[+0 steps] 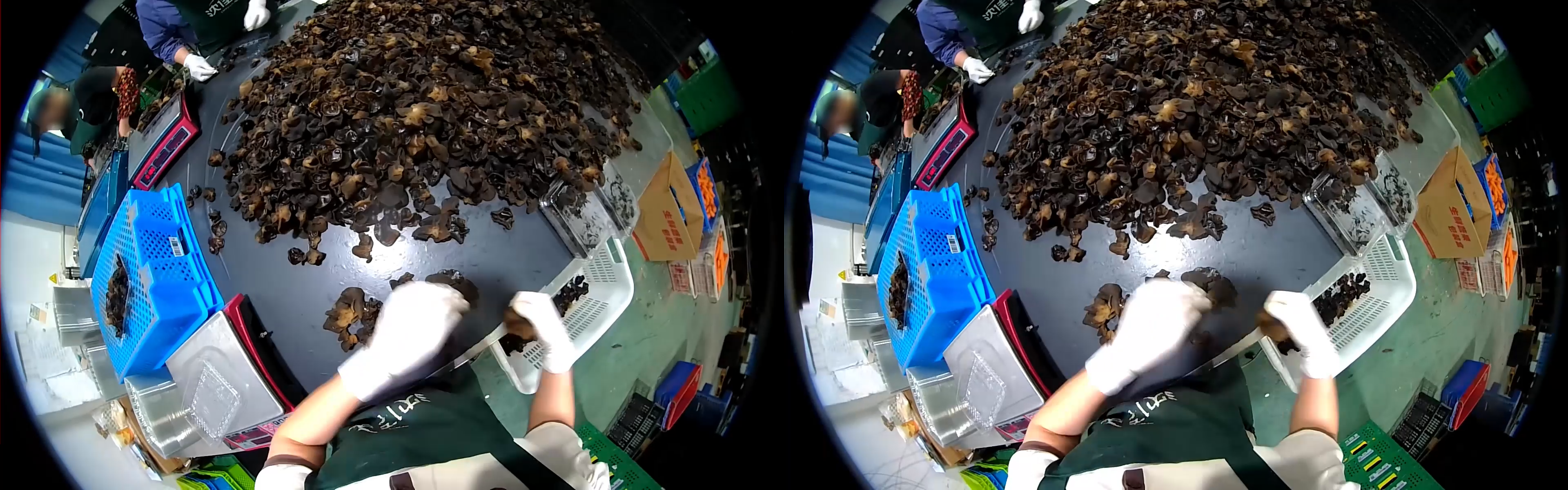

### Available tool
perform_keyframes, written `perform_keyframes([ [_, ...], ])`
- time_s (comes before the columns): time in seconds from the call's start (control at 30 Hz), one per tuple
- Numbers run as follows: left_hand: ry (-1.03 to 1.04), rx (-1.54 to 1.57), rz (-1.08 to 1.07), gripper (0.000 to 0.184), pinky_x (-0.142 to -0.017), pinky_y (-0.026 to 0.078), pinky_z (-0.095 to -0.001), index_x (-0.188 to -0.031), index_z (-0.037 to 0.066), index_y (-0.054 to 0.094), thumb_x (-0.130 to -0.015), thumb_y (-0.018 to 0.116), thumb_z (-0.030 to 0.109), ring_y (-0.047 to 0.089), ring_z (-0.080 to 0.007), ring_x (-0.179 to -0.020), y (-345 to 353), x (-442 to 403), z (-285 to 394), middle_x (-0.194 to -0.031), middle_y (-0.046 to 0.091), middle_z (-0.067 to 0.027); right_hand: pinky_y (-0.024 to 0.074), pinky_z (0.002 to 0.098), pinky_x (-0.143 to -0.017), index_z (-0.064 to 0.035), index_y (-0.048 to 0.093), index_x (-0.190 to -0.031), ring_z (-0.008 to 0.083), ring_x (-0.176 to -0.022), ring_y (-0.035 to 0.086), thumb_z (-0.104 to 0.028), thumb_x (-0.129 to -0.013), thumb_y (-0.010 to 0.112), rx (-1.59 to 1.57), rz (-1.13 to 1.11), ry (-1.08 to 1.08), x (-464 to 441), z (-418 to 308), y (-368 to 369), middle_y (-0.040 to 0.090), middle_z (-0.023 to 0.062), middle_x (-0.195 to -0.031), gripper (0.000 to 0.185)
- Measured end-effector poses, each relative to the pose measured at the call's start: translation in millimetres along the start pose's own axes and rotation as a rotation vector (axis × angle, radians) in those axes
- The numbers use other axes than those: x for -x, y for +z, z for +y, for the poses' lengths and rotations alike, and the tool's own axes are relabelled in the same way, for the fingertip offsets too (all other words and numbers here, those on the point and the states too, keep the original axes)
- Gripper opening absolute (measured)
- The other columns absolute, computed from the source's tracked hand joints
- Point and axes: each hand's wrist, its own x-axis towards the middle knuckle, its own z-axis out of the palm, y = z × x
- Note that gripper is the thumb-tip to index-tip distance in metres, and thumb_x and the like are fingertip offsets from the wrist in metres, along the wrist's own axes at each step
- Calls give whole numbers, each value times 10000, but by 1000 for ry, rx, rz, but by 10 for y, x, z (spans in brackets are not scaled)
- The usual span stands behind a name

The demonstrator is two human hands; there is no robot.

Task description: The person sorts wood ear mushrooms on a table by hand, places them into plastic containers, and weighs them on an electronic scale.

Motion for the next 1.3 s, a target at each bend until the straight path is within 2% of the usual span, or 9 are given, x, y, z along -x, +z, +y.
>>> perform_keyframes([
  [0.07, -325, 2, 215, 165, -843, 473, -379, -960, 82, 665, -868, 537, 130, 618, -281, -905, -114, 159, -418, -924, 664, -105, 459, 292, -624, -49, 650, -756, 148, -649, 563, -214, -791, 630, -16, -43, 294, 205, -56, -425, 597, 47, -683, 169],
  [0.17, -485, 29, 317, 215, -926, 445, -379, -1064, 58, 640, -892, 523, 114, 591, -302, -1013, -203, 300, -1077, -1027, 638, -136, 494, 407, -736, -81, 702, -850, 307, -803, 615, -299, -620, 699, 1310, 265, 229, 291, 40, -555, 649, 121, -828, 317],
  [0.33, -373, -318, 224, 418, -957, 423, -432, -1200, 58, 585, -818, 645, 218, 531, -356, -1090, -43, 352, -1383, -1167, 571, -175, 474, 406, -803, -83, 645, -1044, 308, -895, 588, -166, -732, 707, 676, 182, -327, -174, -229, 191, 613, 103, -926, 329],
  [0.53, -398, -122, -52, 167, -890, 448, -379, -879, 77, 642, -724, 695, 108, 609, -287, -952, -135, 615, -1163, -875, 666, -78, 452, 391, -848, -106, 655, -1088, 283, -947, 580, -138, -703, 718, 814, 137, -606, -686, -143, 846, 625, 53, -974, 391],
  [0.6, -393, -76, -40, 296, -978, 427, -397, -1010, 89, 677, -715, 681, 124, 563, -311, -1063, -202, 792, -931, -1075, 641, -105, 467, 392, -818, -87, 682, -1014, 287, -904, 603, -118, -704, 708, 839, 154, -655, -765, -119, 892, 655, 56, -932, 313],
  [0.93, -847, 207, 830, 301, -1033, 403, -333, -1170, -2, 568, -871, 564, -40, 550, -222, -1156, -385, 1558, -1133, -1233, 549, -114, 474, 302, -777, 13, 658, -916, 182, -799, 586, -96, -812, 569, 29, 470, -54, -123, 177, -351, 651, 73, -897, 176],
  [1.07, -742, -9, 797, 388, -1021, 404, -382, -1221, 55, 581, -838, 635, 72, 542, -294, -1163, -273, 1495, -1607, -1256, 540, -161, 428, 381, -776, -6, 584, -1134, 197, -775, 516, -362, -920, 582, -1545, 623, -348, 203, 434, -504, 606, 100, -937, 416],
  [1.17, -765, -387, 660, 489, -1051, 371, -447, -1252, 73, 588, -789, 697, 189, 502, -385, -1189, -251, 1079, -1499, -1295, 526, -222, 445, 307, -703, -3, 555, -1208, 149, -725, 526, -309, -955, 553, -1304, 556, -260, 118, 716, -290, 621, 90, -967, 398],
  [1.3, -563, -472, 514, 279, -918, 452, -409, -1026, 51, 664, -763, 701, 135, 586, -335, -1012, -110, 1072, -1561, -1090, 622, -170, 507, 283, -776, -38, 715, -971, 168, -797, 648, -97, -823, 699, 141, 324, -205, -223, -144, 793, 689, 66, -865, 160],
])
